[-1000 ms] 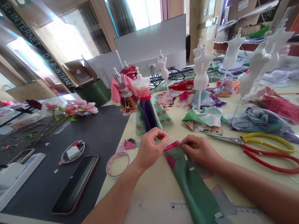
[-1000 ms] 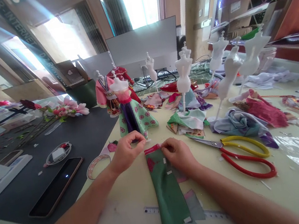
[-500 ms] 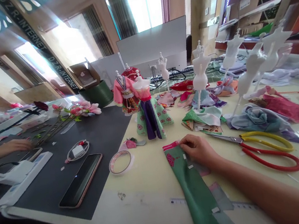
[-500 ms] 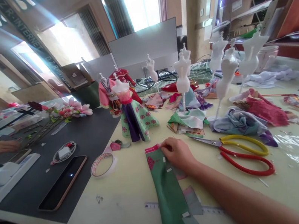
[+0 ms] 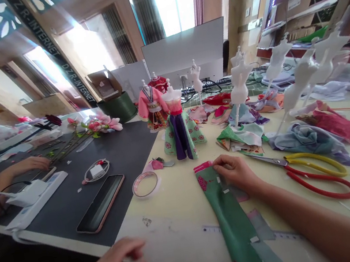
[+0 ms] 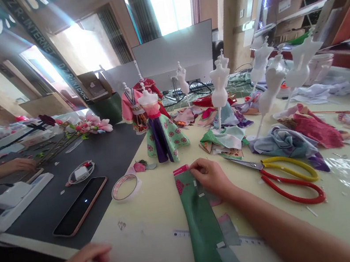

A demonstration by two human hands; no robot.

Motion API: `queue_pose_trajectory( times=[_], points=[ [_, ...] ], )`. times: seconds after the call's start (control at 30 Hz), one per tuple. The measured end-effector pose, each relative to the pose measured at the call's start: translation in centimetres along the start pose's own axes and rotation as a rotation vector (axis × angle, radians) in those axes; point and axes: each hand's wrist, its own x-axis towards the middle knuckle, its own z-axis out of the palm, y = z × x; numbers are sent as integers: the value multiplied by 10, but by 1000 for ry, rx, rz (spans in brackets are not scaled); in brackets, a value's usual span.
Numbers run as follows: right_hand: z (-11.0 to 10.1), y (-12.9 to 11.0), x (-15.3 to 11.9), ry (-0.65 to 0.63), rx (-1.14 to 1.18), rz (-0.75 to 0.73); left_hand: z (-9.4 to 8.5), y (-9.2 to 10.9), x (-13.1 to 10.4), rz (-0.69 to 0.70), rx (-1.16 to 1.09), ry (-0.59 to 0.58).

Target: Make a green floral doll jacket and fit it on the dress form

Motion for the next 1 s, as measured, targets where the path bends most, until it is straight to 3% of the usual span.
queue_pose_trajectory(
  times=[0.17, 0.27, 0.37, 0.47, 0.57, 0.87, 1.0],
  points=[
    [-4, -9, -4, 8, 41, -60, 24, 69, 113, 181, -263, -42],
    [-5, -9, -4, 13, 78, -99, 45, 91, 166, 284, -459, -244],
    [-4, -6, -3, 15, 91, -127, 62, 100, 194, 311, -595, -497],
    [-4, -5, -3, 10, 103, -125, 75, 102, 202, 276, -721, -625],
    [-4, -7, -2, 9, 120, -90, 82, 102, 201, 219, -828, -665],
    [-8, -11, -1, -28, 203, 123, 80, 96, 195, 160, -858, -566],
    [-11, -9, 0, -68, 153, 102, 82, 93, 194, 178, -836, -560]
  ],
)
